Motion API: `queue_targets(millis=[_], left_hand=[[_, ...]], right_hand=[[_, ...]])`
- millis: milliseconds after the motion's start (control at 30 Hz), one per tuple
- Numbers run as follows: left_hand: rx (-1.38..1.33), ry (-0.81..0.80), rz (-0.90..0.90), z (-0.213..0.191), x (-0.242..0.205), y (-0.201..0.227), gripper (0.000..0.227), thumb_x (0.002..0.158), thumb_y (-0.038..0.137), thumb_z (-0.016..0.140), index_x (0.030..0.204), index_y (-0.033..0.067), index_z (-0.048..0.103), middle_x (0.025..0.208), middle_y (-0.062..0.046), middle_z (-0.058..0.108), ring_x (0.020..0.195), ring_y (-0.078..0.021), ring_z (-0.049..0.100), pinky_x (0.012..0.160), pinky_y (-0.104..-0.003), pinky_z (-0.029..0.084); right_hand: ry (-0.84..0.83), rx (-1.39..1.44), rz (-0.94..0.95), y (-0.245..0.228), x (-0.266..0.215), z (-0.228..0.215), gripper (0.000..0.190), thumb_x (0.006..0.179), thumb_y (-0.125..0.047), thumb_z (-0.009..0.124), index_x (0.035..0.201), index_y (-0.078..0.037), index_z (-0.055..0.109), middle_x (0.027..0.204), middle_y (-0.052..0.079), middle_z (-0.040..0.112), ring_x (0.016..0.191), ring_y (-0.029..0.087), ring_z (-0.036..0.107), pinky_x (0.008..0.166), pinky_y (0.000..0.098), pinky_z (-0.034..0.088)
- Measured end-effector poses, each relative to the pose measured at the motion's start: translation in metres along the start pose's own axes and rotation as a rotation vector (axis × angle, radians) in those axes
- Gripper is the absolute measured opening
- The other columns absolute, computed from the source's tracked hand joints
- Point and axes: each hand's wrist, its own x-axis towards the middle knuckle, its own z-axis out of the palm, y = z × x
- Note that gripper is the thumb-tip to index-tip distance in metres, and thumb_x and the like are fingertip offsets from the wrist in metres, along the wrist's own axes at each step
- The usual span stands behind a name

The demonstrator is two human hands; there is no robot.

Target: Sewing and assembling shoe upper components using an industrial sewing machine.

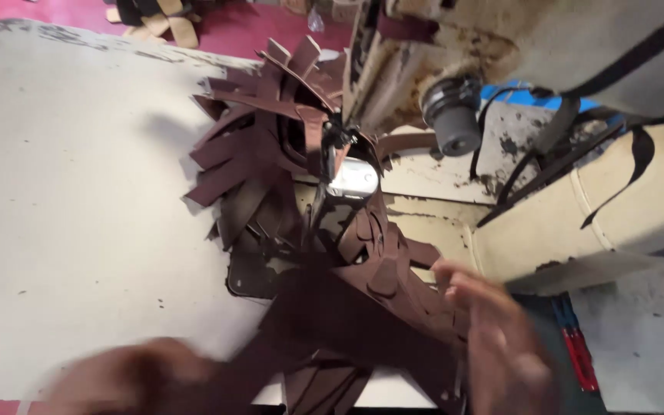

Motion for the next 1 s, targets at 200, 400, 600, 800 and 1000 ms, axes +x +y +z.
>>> queue_targets(millis=[200, 400, 600, 800, 1000], left_hand=[[0.385, -0.838, 1.282, 0.052, -0.063, 0.019, 0.016, 0.1, 0.026, 0.06, 0.091, 0.012, 0.06, 0.129, -0.006, 0.077, 0.118, -0.0185, 0.072, 0.098, -0.038, 0.054], [0.43, -0.646, 1.701, 0.079, -0.087, 0.044, 0.05, 0.104, 0.048, 0.042, 0.093, 0.0074, 0.07, 0.081, -0.005, 0.067, 0.079, -0.0198, 0.062, 0.076, -0.034, 0.048], [0.182, -0.584, 1.177, 0.105, -0.092, 0.073, 0.032, 0.099, 0.022, 0.062, 0.079, 0.0012, 0.075, 0.062, 0.0, 0.06, 0.055, -0.0082, 0.047, 0.054, -0.025, 0.041], [0.049, -0.487, 1.188, 0.118, -0.075, 0.079, 0.037, 0.1, 0.021, 0.06, 0.072, 0.0001, 0.073, 0.06, 0.0, 0.057, 0.053, -0.0082, 0.04, 0.051, -0.026, 0.036], [0.083, -0.463, 1.228, 0.116, -0.077, 0.084, 0.038, 0.099, 0.026, 0.059, 0.076, 0.0017, 0.076, 0.062, 0.001, 0.06, 0.056, -0.0076, 0.044, 0.054, -0.025, 0.038]], right_hand=[[-0.293, -0.13, 0.276, 0.004, -0.017, -0.025, 0.029, 0.087, -0.005, 0.071, 0.112, 0.01, 0.07, 0.08, 0.016, 0.085, 0.07, 0.019, 0.082, 0.066, 0.0268, 0.064], [-0.319, -0.1, 0.433, 0.041, -0.031, -0.002, 0.025, 0.084, -0.006, 0.081, 0.106, 0.001, 0.073, 0.084, 0.015, 0.091, 0.082, 0.02, 0.089, 0.083, 0.0327, 0.068], [-0.418, -0.592, 0.313, 0.039, -0.004, 0.005, 0.024, 0.093, -0.028, 0.065, 0.107, -0.015, 0.079, 0.081, 0.001, 0.074, 0.07, 0.011, 0.069, 0.068, 0.0249, 0.056], [-0.314, -0.736, 0.277, 0.037, 0.005, 0.016, 0.039, 0.079, -0.012, 0.073, 0.118, -0.019, 0.079, 0.096, -0.003, 0.086, 0.084, 0.008, 0.08, 0.081, 0.0243, 0.061], [-0.288, -0.468, 0.229, 0.018, 0.014, 0.038, 0.045, 0.077, -0.001, 0.072, 0.122, -0.004, 0.072, 0.112, 0.009, 0.085, 0.104, 0.015, 0.083, 0.095, 0.0298, 0.06]])
